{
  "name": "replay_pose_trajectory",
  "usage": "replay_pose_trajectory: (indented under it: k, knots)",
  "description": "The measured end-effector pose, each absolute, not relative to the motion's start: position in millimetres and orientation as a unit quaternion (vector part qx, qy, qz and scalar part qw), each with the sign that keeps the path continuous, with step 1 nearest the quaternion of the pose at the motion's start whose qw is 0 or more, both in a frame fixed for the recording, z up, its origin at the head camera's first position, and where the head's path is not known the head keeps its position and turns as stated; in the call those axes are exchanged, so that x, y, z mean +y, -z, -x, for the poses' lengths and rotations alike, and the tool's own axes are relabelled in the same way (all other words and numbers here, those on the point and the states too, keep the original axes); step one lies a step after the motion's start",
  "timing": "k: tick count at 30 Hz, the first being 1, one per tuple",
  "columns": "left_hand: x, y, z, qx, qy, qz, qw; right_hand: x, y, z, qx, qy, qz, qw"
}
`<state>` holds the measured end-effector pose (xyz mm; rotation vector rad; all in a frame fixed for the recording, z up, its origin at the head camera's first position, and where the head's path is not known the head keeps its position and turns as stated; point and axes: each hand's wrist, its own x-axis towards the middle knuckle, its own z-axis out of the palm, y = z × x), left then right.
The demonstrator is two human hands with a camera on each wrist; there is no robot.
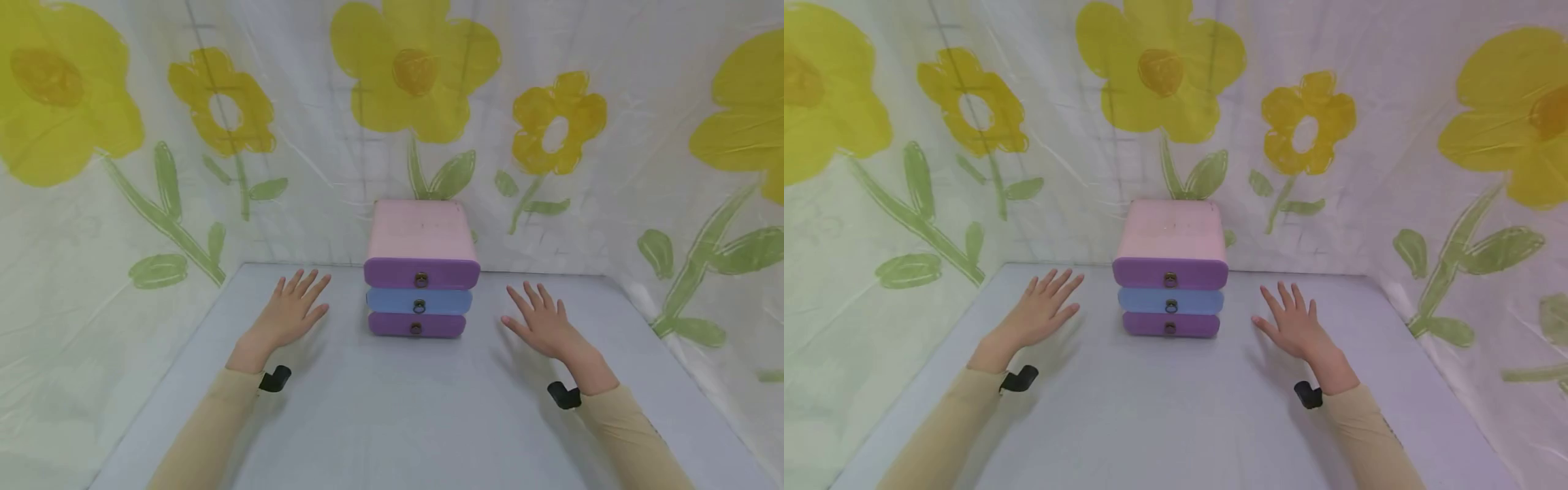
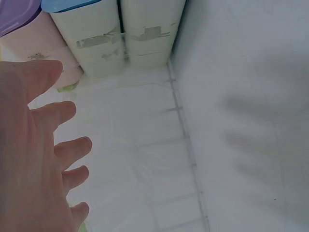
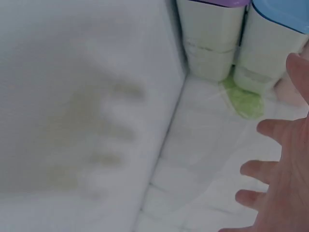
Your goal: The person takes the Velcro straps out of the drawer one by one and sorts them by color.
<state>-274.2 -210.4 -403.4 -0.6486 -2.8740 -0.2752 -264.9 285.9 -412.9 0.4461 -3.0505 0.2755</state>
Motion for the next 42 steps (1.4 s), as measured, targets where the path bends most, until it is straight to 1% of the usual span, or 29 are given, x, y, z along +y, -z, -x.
replay_pose_trajectory:
  k: [8,12,23,29,32,38,42]
  knots:
    - [-208,384,281,-0.969,0.079,0.22,0.083,286,398,268,-0.985,-0.077,-0.152,0.03]
    - [-206,375,283,-0.966,0.081,0.229,0.088,284,389,268,-0.984,-0.074,-0.159,0.041]
    - [-201,348,289,-0.959,0.086,0.253,0.095,278,357,265,-0.982,-0.088,-0.163,0.044]
    - [-196,334,291,-0.957,0.094,0.258,0.088,272,343,264,-0.979,-0.089,-0.177,0.052]
    - [-194,328,293,-0.956,0.099,0.262,0.086,268,338,265,-0.975,-0.088,-0.19,0.067]
    - [-189,318,298,-0.954,0.098,0.267,0.092,255,326,261,-0.962,-0.095,-0.228,0.119]
    - [-185,313,298,-0.951,0.106,0.274,0.093,243,320,255,-0.955,-0.116,-0.232,0.143]
